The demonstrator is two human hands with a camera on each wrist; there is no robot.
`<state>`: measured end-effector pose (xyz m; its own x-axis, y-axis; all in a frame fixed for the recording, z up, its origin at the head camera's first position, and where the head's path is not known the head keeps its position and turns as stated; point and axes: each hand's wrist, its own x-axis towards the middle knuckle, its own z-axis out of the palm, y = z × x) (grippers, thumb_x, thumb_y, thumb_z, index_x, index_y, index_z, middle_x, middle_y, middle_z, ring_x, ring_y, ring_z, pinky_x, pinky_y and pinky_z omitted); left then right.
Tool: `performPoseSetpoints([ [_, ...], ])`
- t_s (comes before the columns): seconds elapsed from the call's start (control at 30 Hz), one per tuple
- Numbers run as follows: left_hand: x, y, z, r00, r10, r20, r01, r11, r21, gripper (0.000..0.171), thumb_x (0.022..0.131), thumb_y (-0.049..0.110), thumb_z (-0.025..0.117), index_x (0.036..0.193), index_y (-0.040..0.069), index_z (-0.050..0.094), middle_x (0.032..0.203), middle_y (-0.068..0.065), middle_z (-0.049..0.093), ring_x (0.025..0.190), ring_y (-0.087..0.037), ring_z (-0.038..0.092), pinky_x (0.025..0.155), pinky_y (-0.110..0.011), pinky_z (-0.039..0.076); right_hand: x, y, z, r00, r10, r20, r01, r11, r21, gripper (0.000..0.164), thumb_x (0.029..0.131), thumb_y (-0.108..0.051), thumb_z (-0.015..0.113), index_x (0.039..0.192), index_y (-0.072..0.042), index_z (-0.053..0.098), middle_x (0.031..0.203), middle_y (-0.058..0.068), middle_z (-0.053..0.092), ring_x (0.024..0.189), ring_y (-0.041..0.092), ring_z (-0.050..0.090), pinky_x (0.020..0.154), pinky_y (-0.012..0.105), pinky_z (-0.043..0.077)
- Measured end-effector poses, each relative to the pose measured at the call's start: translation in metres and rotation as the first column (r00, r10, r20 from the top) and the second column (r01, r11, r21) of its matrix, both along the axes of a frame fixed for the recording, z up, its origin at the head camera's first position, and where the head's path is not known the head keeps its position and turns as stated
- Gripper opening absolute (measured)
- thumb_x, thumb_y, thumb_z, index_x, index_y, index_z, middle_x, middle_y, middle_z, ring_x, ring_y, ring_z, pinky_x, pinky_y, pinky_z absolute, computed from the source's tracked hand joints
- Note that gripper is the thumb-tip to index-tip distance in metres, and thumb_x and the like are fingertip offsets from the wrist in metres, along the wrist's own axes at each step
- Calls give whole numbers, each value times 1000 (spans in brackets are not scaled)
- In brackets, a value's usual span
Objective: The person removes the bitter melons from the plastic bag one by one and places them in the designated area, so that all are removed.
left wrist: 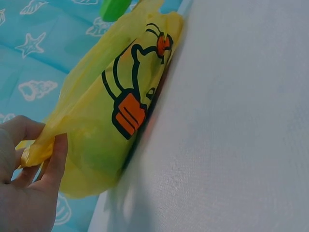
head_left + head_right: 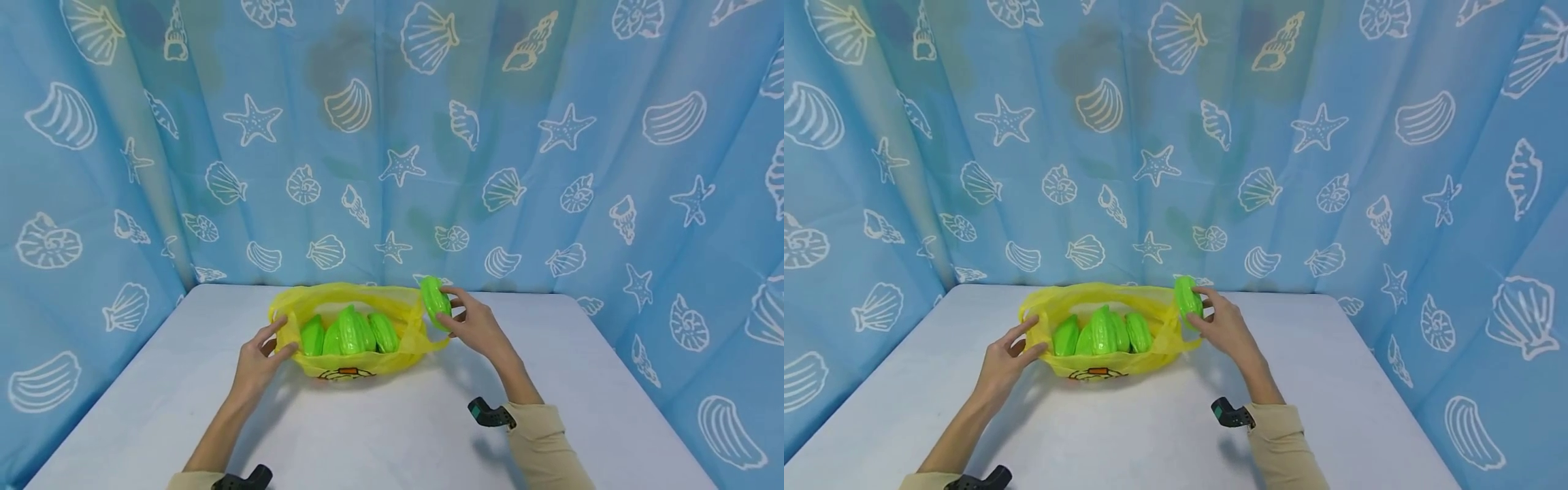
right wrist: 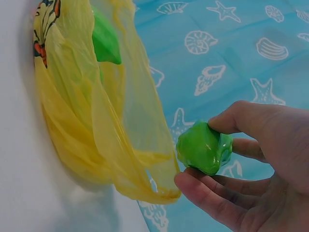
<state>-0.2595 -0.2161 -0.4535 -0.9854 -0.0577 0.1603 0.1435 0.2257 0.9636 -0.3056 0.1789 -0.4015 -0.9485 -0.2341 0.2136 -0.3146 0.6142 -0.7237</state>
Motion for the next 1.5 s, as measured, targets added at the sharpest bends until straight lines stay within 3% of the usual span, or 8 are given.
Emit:
performPoseSetpoints([
  [0.37, 1, 0, 2, 1000, 4, 22, -4, 1000, -16, 62, 93, 19, 68, 149, 17, 43, 155, -10, 38, 132, -30, 49, 82, -6, 49, -5, 9, 1, 999, -44, 15, 45, 999, -7, 58, 95, -26, 65, 147, -18, 41, 128, 23, 60, 88, 28, 71, 66, 29, 61],
  [0.5, 1, 0, 2, 1000, 0, 1, 0, 1000, -12, 60, 94, 16, 67, 149, 16, 43, 152, -10, 42, 120, -13, 56, 82, -8, 51, -5, 13, 1, 999, -53, 11, 53, 999, -12, 58, 95, -26, 64, 148, -18, 41, 128, 23, 60, 89, 29, 71, 67, 29, 61],
  [0.63, 0, 1, 3, 1000, 0, -6, -1, 1000, -15, 60, 94, 15, 67, 149, 15, 43, 151, -10, 42, 107, 3, 55, 82, -8, 51, -7, 17, 0, 998, -68, 5, 68, 998, -12, 57, 95, -25, 64, 147, -18, 41, 128, 23, 60, 89, 29, 71, 66, 29, 61],
  [0.93, -1, -1, 4, 1000, 17, 12, -17, 1000, -16, 60, 93, 17, 67, 149, 17, 43, 154, -7, 40, 124, -22, 51, 83, -7, 50, -10, 23, 1, 996, -90, -1, 90, 996, -17, 57, 96, -26, 64, 148, -17, 41, 128, 24, 60, 92, 36, 70, 66, 30, 61],
  [1.03, -1, -2, 5, 1000, 18, 11, -18, 1000, -18, 61, 94, 17, 67, 149, 17, 43, 153, -7, 41, 122, -19, 52, 84, -8, 50, -11, 26, 0, 995, -101, -2, 101, 995, -21, 57, 96, -26, 64, 148, -17, 41, 129, 24, 59, 92, 34, 71, 65, 30, 61],
  [1.33, 0, -2, 3, 1000, 17, 15, -17, 1000, -11, 61, 93, 17, 67, 149, 17, 42, 154, -6, 40, 105, 7, 53, 84, -8, 50, -14, 33, -7, 993, -115, 5, 115, 993, -26, 58, 96, -27, 64, 148, -16, 41, 126, 24, 60, 90, 31, 71, 64, 29, 60],
  [1.4, 1, -2, 2, 1000, 16, 14, -15, 1000, -10, 61, 93, 17, 67, 149, 17, 42, 154, -6, 40, 108, 4, 54, 84, -8, 51, -15, 34, -10, 993, -114, 13, 114, 993, -20, 58, 96, -26, 63, 148, -15, 40, 127, 25, 59, 91, 34, 71, 63, 29, 60],
  [1.5, 2, -1, 1, 1000, 14, 10, -14, 1000, -12, 61, 94, 16, 67, 150, 16, 42, 154, -7, 39, 118, -10, 54, 84, -7, 50, -15, 37, -13, 993, -118, 27, 118, 993, -19, 58, 97, -26, 62, 149, -15, 39, 128, 26, 59, 93, 37, 70, 64, 32, 61],
])
